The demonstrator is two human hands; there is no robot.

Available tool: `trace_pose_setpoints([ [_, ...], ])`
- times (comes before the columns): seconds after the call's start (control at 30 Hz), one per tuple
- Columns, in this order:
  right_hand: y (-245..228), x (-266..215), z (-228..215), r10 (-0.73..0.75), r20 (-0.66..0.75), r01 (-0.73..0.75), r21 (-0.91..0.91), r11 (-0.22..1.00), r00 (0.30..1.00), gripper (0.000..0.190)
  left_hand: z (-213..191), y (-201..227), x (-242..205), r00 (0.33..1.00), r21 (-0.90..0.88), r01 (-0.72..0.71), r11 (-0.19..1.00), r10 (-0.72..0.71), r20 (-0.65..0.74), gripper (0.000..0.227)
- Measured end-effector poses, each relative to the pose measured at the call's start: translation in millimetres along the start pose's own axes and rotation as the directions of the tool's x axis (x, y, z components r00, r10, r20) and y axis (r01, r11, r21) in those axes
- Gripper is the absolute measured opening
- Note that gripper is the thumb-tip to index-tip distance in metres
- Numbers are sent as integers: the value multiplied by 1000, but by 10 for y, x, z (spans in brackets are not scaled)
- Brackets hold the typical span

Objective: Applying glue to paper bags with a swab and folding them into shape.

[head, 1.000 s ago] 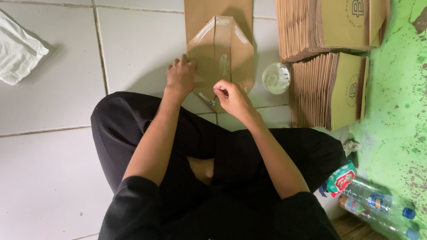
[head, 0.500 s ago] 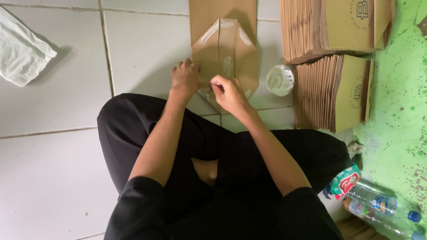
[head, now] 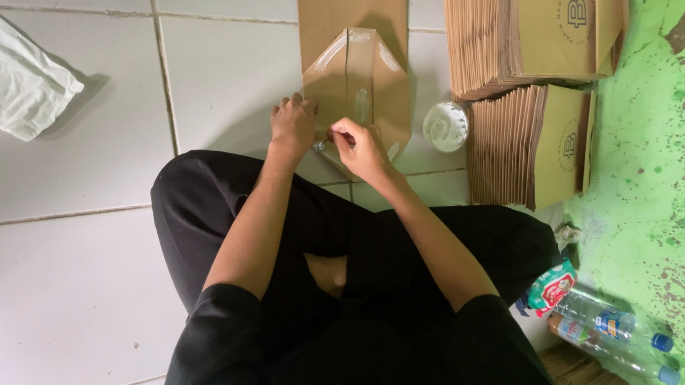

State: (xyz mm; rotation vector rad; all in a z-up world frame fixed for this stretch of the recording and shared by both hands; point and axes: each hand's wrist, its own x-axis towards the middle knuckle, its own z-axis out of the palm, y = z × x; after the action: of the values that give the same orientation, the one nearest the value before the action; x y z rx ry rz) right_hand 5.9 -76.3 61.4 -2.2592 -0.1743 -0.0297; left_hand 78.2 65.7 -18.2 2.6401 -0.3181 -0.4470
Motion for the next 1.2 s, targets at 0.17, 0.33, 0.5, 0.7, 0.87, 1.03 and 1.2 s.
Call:
trace_pose_setpoints([
  [0.17,-62,-173,-402,-26,164,43,-102,994,986,9,211,-98,118,1000,3,-15,1000,15,15,25],
  [0.33,-14,-302,-779,61,133,-63,11,998,989,10,46,36,8,999,68,-32,997,30,33,23],
  [0.5,306,-264,-1548,74,-184,-75,1,997,980,11,35,244,-112,992,181,-125,975,128,-6,17],
  [0.7,780,-347,-2168,54,-407,-133,-169,977,912,5,213,734,-252,940,139,-337,931,341,-10,42],
  [0.87,1307,-417,-2069,115,-444,-191,-130,973,889,7,237,1332,-324,915,-97,-397,913,402,35,55],
  [1.03,1331,-263,-1966,102,-489,-181,-117,976,866,10,418,1801,-133,922,-375,-334,865,383,62,88],
  [1.2,1456,-184,-1921,108,-423,-173,-117,978,900,11,556,2283,22,965,-514,-208,832,261,32,126],
])
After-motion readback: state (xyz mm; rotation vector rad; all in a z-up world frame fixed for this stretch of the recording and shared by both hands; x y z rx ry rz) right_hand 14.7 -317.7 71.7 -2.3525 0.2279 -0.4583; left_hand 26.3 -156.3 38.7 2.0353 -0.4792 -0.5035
